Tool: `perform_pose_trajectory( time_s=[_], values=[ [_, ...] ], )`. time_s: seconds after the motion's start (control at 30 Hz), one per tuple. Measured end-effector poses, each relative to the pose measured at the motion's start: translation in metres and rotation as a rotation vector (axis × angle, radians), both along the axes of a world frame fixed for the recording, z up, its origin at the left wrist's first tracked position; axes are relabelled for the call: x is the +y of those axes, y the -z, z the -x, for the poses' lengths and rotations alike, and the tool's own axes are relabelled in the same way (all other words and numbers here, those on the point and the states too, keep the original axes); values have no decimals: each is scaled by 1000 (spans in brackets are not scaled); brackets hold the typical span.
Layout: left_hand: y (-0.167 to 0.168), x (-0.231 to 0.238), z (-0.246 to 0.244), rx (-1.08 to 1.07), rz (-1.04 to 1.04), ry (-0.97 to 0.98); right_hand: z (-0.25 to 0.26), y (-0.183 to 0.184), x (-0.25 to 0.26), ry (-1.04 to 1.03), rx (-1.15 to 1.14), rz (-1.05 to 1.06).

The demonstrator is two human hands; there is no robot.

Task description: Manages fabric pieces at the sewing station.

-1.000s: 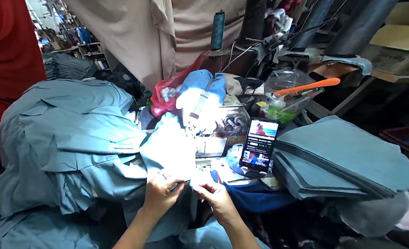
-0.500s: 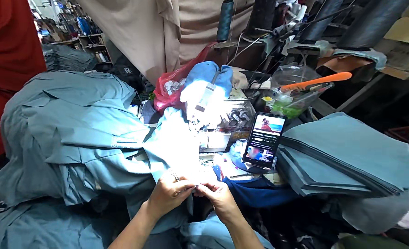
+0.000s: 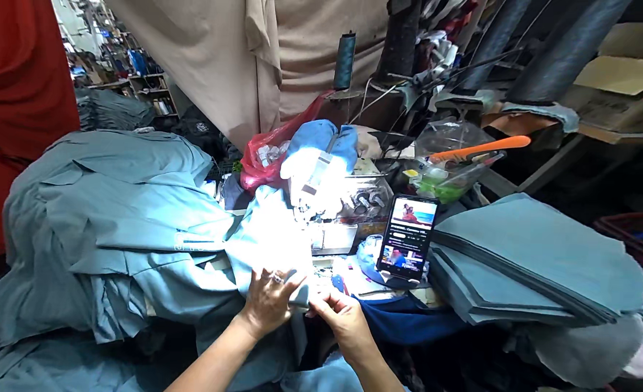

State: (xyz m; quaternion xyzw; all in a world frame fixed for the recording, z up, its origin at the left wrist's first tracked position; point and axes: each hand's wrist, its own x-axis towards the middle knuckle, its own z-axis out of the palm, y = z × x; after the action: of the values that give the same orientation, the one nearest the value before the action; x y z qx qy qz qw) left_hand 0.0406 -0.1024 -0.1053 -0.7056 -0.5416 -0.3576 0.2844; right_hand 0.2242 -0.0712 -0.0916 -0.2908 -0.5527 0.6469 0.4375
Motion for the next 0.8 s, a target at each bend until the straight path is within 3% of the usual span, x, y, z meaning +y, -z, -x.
perform_pose_trajectory(
  time_s=[0.03,0.13,0.4,0.57,0.7,0.8],
  values=[
    [-7,8,2,31,48,-43,0,4,1,5,-41,-3],
    [-34,19,-5,30,443,-146,3,23,1,23,-155,10],
    [-33,31,-10,104,417,-219,3,28,-1,113,-198,-39],
    [-49,41,-4,38,591,-233,18,14,27,156,-163,-58],
    [-48,48,3,53,477,-197,27,1,45,160,-185,-70],
    [-53,49,4,75,518,-204,29,0,45,172,-177,-51]
  ],
)
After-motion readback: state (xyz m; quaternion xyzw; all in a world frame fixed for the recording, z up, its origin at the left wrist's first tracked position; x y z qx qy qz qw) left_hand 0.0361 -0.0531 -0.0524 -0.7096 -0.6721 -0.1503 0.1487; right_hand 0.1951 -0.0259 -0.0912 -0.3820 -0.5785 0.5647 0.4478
